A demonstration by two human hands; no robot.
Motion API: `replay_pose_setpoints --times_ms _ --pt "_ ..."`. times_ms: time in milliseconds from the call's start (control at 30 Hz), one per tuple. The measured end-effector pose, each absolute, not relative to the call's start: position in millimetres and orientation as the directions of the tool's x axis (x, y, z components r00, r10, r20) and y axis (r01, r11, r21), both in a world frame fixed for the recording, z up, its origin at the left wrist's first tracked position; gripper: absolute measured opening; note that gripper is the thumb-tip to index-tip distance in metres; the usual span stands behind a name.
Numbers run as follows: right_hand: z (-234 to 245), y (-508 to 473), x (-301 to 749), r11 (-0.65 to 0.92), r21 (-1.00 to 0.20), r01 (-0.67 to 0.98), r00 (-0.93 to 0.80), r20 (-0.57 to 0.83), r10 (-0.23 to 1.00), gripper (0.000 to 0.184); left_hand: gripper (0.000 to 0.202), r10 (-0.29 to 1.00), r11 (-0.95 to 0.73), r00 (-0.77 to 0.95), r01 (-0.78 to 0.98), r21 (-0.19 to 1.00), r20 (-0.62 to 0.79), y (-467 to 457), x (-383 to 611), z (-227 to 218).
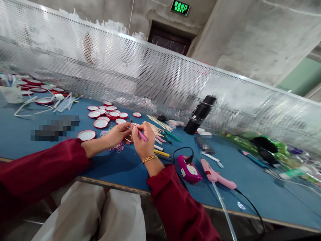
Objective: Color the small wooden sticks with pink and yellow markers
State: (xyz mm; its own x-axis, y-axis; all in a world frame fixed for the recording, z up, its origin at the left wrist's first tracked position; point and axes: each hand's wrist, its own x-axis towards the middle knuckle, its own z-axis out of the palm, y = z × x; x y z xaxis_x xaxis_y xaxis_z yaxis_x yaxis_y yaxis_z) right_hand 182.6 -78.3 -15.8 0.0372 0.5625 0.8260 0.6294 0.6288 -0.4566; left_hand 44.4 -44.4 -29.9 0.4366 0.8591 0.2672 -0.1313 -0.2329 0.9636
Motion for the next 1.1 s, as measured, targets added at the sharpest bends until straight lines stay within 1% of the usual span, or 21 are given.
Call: replay_pose_setpoints --times_ms 133,333,467,633,933,1100 --pt "-14.4 -79.0 182.5 0.607 -0.46 0.648 0.071 0.83 0.553 0.015 0.019 0.863 -0.22 0.435 -0.132 0.966 0.256 -44.8 44.5 -29.4" --pt "-14.0 -79.7 181.9 0.62 -0.472 0.627 0.048 0.817 0.574 0.014 0.018 0.874 -0.207 0.422 -0.123 0.971 0.24 -48.0 45.1 -26.5" --pt "-14.6 -78.3 182.9 0.6 -0.476 0.643 0.083 0.822 0.564 0.014 0.019 0.866 -0.21 0.434 -0.136 0.968 0.249 -46.2 44.8 -27.8" --pt "-13.5 -79.7 182.2 0.623 -0.445 0.643 0.048 0.835 0.548 0.014 0.021 0.874 -0.195 0.424 -0.142 0.971 0.237 -46.4 44.7 -28.0" --pt "-15.1 -81.7 180.8 0.621 -0.463 0.633 0.036 0.818 0.573 0.013 0.013 0.885 -0.189 0.406 -0.135 0.973 0.228 -50.7 45.8 -24.3" --pt "-15.5 -80.8 180.0 0.632 -0.448 0.632 0.007 0.819 0.574 0.014 0.013 0.892 -0.171 0.399 -0.137 0.976 0.212 -50.4 46.1 -24.4"
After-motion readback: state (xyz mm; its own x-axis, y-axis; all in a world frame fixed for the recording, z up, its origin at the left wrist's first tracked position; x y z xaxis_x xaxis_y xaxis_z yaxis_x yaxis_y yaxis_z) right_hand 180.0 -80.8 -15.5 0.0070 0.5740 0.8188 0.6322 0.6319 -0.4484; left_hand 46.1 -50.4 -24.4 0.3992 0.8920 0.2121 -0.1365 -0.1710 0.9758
